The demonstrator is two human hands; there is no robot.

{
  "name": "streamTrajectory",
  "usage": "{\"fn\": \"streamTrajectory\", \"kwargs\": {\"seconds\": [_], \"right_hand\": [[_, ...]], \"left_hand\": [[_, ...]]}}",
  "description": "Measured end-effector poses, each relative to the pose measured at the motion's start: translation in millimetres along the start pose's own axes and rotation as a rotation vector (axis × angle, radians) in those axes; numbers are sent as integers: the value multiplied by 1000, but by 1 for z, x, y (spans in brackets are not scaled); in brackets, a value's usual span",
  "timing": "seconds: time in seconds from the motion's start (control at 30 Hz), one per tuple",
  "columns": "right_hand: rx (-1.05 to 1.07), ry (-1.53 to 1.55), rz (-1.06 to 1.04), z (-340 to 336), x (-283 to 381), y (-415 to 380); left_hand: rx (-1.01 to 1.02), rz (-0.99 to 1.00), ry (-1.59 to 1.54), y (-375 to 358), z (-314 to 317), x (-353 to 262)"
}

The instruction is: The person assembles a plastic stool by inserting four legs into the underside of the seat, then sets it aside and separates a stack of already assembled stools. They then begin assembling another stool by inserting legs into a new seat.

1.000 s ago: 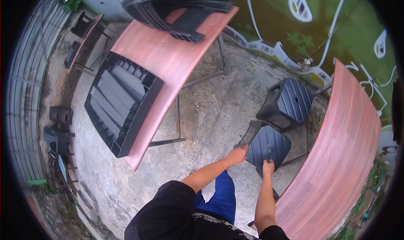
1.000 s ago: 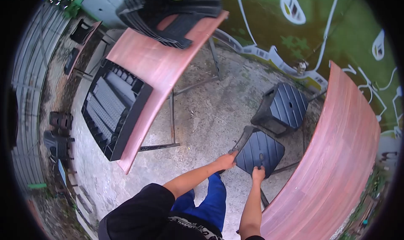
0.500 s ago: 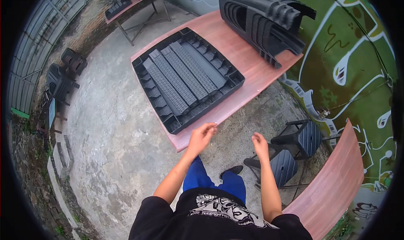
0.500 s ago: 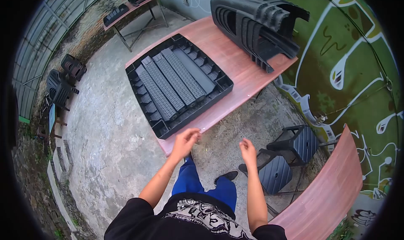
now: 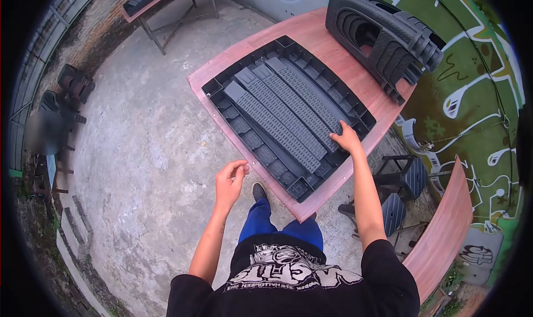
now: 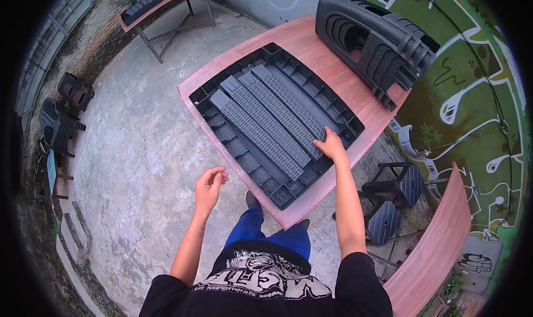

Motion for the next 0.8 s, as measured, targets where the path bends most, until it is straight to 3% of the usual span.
{"fn": "streamTrajectory", "kwargs": {"seconds": [0.07,0.13,0.2,0.27,0.33,0.6,0.8], "right_hand": [[137,68,98,-11,3,6],[76,81,48,-9,-4,12],[-105,-21,87,-28,15,7],[-311,89,-21,-47,25,8],[-383,352,36,-70,28,13],[-321,675,-19,-173,30,-57],[-228,766,-99,-255,34,-142]], "left_hand": [[-29,-60,-8,0,-18,15],[-40,-102,-54,1,-29,24],[-47,-145,-96,6,-34,30],[-49,-174,-153,12,-34,31],[-8,-152,-152,22,-32,30],[167,14,-163,86,5,-12],[-22,680,312,140,36,-94]]}}
Point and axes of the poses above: each hand's wrist, its own y-axis towards the middle knuckle, its own z-axis out of the palm, x = y × z, the point moved 2 cm from there along y, towards the middle knuckle, and after that the axes turned 8 degrees about y, right-handed, at the moved point
